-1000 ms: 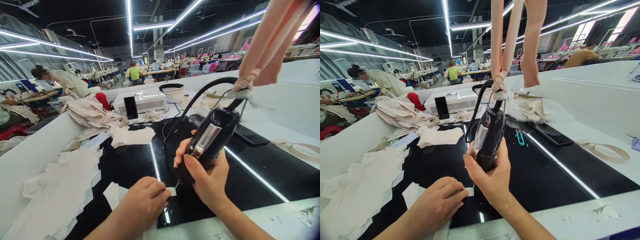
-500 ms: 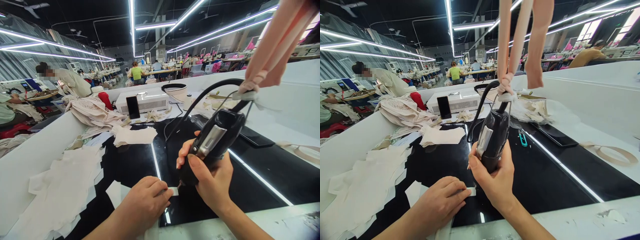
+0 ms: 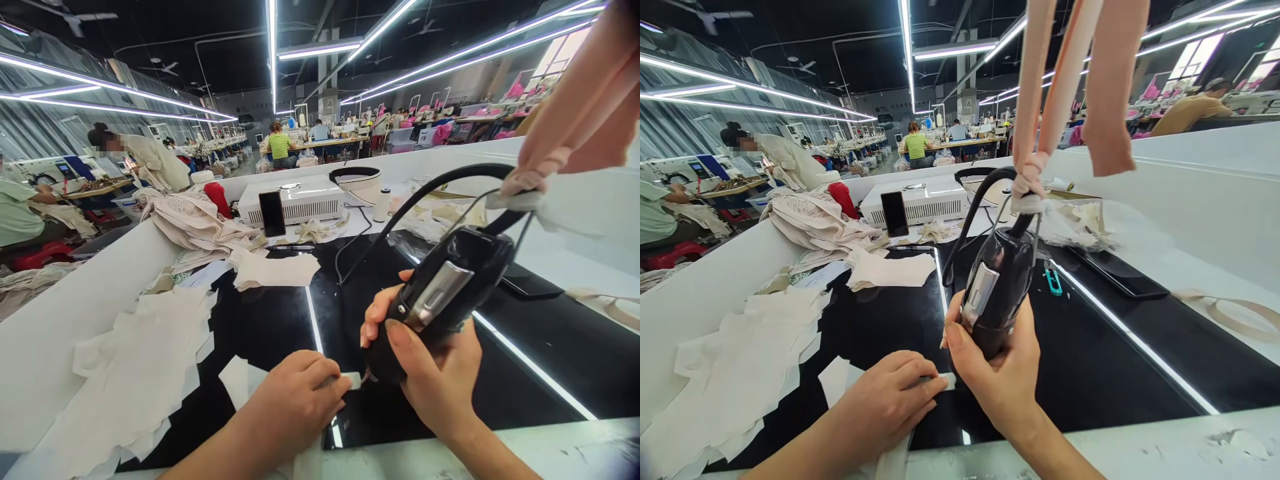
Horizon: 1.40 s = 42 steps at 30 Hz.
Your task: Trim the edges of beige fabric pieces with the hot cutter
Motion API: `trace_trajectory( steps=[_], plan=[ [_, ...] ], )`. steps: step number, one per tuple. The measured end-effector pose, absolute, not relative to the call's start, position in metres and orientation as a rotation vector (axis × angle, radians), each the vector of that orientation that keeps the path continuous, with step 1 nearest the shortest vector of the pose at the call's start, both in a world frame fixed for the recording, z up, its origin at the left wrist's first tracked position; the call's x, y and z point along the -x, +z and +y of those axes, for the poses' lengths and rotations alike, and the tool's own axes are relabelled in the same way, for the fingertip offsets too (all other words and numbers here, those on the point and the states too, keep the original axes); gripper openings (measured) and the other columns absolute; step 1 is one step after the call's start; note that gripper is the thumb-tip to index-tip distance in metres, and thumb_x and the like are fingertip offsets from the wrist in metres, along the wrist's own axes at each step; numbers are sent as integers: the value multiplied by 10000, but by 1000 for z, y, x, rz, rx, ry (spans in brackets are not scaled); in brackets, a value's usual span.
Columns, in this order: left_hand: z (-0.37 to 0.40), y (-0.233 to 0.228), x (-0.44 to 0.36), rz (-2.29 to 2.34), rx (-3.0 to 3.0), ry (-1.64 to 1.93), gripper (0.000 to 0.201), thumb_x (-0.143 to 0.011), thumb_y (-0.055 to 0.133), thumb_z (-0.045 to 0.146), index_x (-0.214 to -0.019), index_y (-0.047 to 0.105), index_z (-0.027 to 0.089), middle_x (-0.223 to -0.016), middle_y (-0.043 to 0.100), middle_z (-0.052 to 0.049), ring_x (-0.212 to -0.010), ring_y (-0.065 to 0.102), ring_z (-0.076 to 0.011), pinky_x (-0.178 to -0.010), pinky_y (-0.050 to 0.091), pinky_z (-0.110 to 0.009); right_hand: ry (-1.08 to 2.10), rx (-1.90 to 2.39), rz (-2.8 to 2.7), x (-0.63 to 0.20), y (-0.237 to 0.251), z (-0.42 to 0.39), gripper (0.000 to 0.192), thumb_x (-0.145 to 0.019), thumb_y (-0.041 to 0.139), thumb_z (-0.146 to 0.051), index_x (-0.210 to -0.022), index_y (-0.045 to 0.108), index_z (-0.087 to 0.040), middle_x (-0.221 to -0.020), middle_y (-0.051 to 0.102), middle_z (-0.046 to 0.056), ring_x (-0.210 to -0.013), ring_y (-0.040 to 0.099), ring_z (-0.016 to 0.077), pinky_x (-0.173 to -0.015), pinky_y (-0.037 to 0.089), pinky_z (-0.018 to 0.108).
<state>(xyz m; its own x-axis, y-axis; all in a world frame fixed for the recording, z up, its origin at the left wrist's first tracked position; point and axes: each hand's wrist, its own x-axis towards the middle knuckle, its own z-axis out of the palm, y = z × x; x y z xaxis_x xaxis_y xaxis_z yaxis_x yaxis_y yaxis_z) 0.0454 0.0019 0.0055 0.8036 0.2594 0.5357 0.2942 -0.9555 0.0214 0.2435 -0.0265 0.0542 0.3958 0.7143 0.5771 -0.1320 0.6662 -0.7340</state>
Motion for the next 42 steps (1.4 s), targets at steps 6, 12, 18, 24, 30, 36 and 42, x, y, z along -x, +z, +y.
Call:
trace_trajectory(
  steps=[6,12,18,24,30,36,42],
  plan=[
    [0,11,-39,-467,3003,-794,142,-1149,608,147,-1261,694,170,-1083,757,-57,-1004,764,-189,-985,691,-346,588,681,-1017,-246,51,-27,322,-951,945,-437,-1040,669,-296,-885,765,-33,-593,667,142,-510,614,269],
    [-5,13,-27,-517,2984,-776,143,-1159,611,154,-1260,710,172,-1084,757,-59,-996,766,-189,-1059,691,-374,590,685,-1012,-246,50,-29,334,-932,963,-437,-1050,685,-295,-898,774,-22,-576,643,139,-511,613,284],
    [-9,10,-20,-583,2980,-832,174,-1178,585,177,-1280,725,166,-1147,769,-75,-1057,767,-219,-1029,702,-370,587,677,-1002,-247,50,-26,355,-939,959,-428,-1163,710,-310,-899,770,-25,-622,693,159,-543,634,291],
    [-10,10,-22,-596,2999,-822,161,-1161,620,158,-1280,729,166,-1125,763,-69,-1054,769,-206,-1034,700,-359,597,663,-994,-247,54,-26,430,-932,969,-403,-1266,714,-316,-884,761,-19,-632,702,172,-544,642,301],
    [-11,8,-21,-616,3009,-816,179,-1122,677,139,-1291,730,169,-1159,763,-73,-1072,771,-217,-1071,694,-390,600,640,-997,-247,54,-28,429,-938,964,-392,-1277,713,-313,-881,755,-15,-631,696,174,-545,651,310],
    [-10,8,-21,-597,3003,-852,180,-1158,623,161,-1301,732,165,-1153,770,-80,-1069,770,-218,-1048,702,-383,588,655,-1031,-247,51,-27,374,-987,919,-381,-1291,707,-330,-907,757,-22,-647,705,163,-561,651,296],
    [-10,9,-19,-613,3004,-848,183,-1174,597,170,-1289,738,176,-1173,775,-79,-1091,775,-227,-1053,702,-391,583,662,-1019,-248,52,-28,402,-965,940,-384,-1287,707,-327,-897,754,-25,-638,700,162,-552,645,296]
  ],
)
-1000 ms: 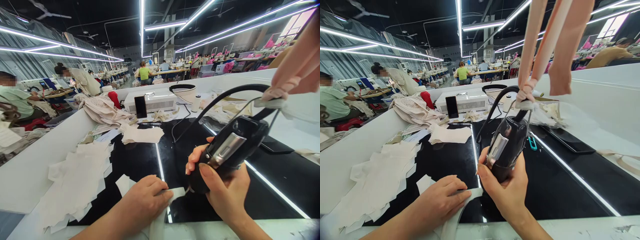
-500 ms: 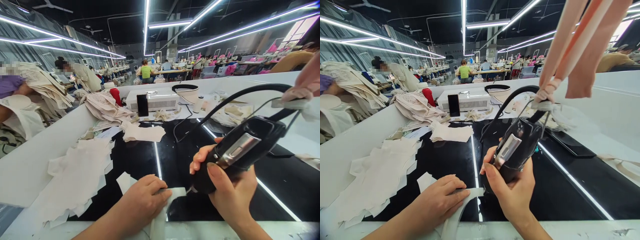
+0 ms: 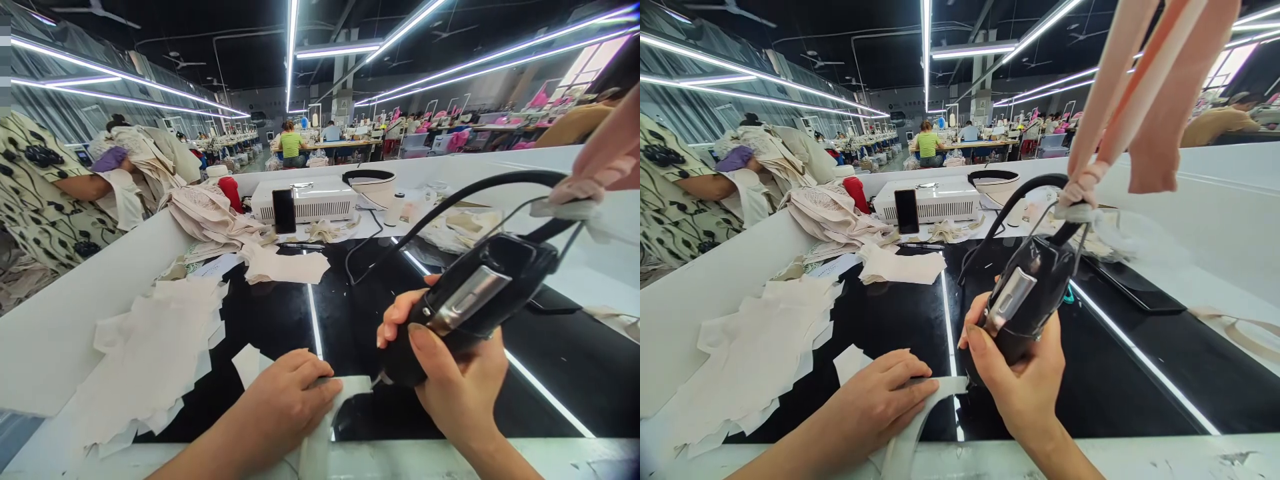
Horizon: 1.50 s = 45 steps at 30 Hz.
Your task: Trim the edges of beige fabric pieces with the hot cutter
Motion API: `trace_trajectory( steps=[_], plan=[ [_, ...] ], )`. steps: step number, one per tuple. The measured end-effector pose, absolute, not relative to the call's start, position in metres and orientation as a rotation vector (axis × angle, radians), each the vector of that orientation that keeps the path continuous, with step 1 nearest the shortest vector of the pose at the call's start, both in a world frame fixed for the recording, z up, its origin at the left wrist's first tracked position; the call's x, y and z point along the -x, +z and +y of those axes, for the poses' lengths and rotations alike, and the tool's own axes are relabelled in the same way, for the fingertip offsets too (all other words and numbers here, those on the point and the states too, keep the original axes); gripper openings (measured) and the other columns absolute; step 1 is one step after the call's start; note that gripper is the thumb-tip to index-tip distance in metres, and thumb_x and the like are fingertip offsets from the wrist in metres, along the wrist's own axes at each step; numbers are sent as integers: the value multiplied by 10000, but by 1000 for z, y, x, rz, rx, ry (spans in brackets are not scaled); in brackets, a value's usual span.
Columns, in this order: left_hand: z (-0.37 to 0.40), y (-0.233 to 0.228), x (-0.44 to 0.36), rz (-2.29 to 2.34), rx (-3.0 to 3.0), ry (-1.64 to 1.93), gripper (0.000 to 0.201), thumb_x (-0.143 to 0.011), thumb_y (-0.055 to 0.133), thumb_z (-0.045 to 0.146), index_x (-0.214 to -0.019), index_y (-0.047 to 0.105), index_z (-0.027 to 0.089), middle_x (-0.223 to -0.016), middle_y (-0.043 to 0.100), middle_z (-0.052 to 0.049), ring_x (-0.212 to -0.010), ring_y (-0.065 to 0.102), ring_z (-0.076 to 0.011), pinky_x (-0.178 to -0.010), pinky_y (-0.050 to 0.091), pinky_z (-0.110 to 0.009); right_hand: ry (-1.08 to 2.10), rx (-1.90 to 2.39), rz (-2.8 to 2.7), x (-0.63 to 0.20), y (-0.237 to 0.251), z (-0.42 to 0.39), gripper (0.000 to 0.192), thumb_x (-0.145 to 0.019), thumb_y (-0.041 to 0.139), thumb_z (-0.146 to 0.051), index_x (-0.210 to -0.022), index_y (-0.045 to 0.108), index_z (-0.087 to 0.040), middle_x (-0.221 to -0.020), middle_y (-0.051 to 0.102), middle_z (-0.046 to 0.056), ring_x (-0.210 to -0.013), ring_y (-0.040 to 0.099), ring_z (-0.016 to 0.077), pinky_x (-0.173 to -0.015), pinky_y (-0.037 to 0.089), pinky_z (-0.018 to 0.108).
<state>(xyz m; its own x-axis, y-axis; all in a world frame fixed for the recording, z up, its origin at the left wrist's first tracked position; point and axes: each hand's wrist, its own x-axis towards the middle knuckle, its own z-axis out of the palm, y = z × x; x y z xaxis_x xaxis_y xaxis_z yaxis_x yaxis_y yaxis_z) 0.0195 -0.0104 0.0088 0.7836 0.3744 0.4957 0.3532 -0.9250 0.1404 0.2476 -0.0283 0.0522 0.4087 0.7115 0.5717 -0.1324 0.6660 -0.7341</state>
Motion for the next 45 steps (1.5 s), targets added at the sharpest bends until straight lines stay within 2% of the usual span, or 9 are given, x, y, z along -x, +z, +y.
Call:
trace_trajectory(
  steps=[6,13,24,28,33,38,42,45],
  plan=[
    [-13,8,-18,605,-2931,822,188,-1189,579,184,-1286,739,172,-1172,778,-83,-1113,774,-222,-1052,703,-378,594,635,-983,-238,55,-23,418,-951,952,-397,-1277,702,-321,-891,758,-28,-633,700,159,-566,647,293],
    [-16,8,-21,610,-2952,806,192,-1187,596,205,-1313,735,166,-1167,773,-77,-1118,773,-215,-1051,701,-366,623,625,-1007,-226,56,-17,308,-948,952,-423,-1047,687,-302,-889,766,-46,-608,698,132,-550,639,251],
    [-20,10,-26,583,-2922,841,225,-1195,559,196,-1327,731,141,-1175,775,-87,-1123,776,-227,-1064,695,-374,632,615,-1015,-224,56,-19,307,-973,931,-419,-1093,673,-305,-894,760,-45,-600,702,124,-540,634,236],
    [-20,9,-25,593,-2917,830,201,-1176,607,198,-1329,729,153,-1192,776,-84,-1131,778,-236,-1062,699,-385,612,621,-1027,-227,55,-19,283,-985,920,-409,-1106,685,-308,-895,768,-46,-602,705,123,-550,635,236],
    [-18,8,-22,598,-2911,784,196,-1164,628,190,-1333,722,158,-1218,771,-85,-1147,773,-245,-1082,696,-407,596,618,-1000,-237,51,-20,388,-968,938,-380,-1271,701,-329,-910,776,-47,-626,716,137,-579,648,258],
    [-17,6,-19,600,-2905,799,214,-1195,578,218,-1348,722,172,-1223,775,-79,-1150,771,-231,-1075,698,-384,589,631,-999,-239,49,-21,380,-966,940,-377,-1255,698,-332,-912,777,-50,-622,714,141,-565,642,264],
    [-16,8,-20,599,-2917,811,218,-1202,564,214,-1337,727,163,-1214,775,-85,-1149,770,-221,-1078,696,-374,572,664,-1006,-239,51,-19,281,-987,919,-371,-1169,710,-326,-906,774,-52,-620,708,135,-560,636,256],
    [-15,10,-20,601,-2908,795,230,-1206,552,215,-1342,731,165,-1224,775,-84,-1154,770,-222,-1077,696,-371,584,647,-992,-238,54,-19,329,-979,924,-393,-1224,712,-331,-889,764,-50,-621,700,142,-567,644,267]
  ],
)
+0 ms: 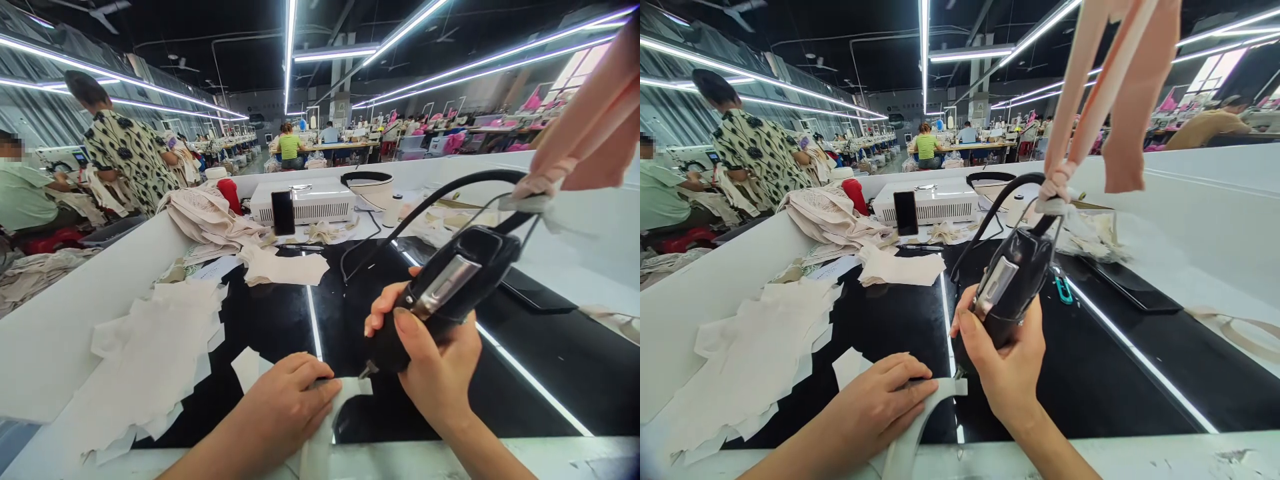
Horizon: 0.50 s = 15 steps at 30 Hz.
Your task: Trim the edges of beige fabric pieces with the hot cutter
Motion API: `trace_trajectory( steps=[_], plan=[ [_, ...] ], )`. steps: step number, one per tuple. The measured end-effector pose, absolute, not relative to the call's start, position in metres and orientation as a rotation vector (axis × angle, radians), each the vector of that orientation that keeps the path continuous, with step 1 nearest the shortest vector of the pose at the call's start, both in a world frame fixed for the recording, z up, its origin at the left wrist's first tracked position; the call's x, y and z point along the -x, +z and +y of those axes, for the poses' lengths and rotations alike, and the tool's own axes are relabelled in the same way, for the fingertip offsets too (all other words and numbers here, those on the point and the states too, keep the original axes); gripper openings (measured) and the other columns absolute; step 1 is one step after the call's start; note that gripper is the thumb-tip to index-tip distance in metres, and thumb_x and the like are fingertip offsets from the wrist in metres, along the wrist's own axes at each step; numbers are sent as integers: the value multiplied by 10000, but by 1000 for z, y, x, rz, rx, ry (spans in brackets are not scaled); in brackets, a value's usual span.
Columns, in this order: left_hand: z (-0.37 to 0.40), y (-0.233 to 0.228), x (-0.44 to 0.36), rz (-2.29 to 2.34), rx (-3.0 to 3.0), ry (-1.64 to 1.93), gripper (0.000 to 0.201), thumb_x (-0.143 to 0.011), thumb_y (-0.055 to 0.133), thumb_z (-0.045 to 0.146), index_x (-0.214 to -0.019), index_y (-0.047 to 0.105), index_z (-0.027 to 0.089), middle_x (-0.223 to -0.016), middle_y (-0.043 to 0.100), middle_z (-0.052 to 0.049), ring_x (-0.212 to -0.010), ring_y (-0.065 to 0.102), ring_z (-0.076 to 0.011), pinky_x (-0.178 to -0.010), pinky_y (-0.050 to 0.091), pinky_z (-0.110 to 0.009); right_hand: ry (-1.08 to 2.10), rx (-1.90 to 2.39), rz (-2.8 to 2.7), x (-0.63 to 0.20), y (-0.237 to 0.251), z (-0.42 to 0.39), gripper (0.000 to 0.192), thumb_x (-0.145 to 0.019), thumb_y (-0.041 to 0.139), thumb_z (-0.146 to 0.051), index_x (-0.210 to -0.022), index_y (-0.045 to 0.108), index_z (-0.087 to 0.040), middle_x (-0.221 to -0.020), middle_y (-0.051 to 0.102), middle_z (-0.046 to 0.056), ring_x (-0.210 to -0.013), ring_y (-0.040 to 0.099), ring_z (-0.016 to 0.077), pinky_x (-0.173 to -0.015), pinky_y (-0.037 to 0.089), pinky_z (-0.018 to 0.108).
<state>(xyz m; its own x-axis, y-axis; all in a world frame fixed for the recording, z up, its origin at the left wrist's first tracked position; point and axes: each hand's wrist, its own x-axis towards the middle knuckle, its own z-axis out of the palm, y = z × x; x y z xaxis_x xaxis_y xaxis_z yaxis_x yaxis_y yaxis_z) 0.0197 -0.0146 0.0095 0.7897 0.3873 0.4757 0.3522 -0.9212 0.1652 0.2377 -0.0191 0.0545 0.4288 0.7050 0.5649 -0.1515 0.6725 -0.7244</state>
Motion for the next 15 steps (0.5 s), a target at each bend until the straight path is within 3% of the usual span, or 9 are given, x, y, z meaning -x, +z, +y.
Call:
trace_trajectory(
  steps=[10,15],
  plan=[
    [-13,10,-19,618,-2890,775,246,-1200,572,221,-1381,733,176,-1247,774,-93,-1186,765,-225,-1081,693,-368,653,597,-1018,-228,54,-29,419,-967,935,-408,-1296,688,-332,-902,762,-35,-606,698,148,-544,628,267],
    [-12,11,-17,610,-2899,776,239,-1192,587,207,-1371,741,167,-1235,776,-98,-1179,767,-218,-1071,698,-364,630,611,-1031,-226,55,-27,328,-1009,890,-369,-1266,689,-328,-892,757,-35,-607,698,148,-553,638,268]
  ],
)
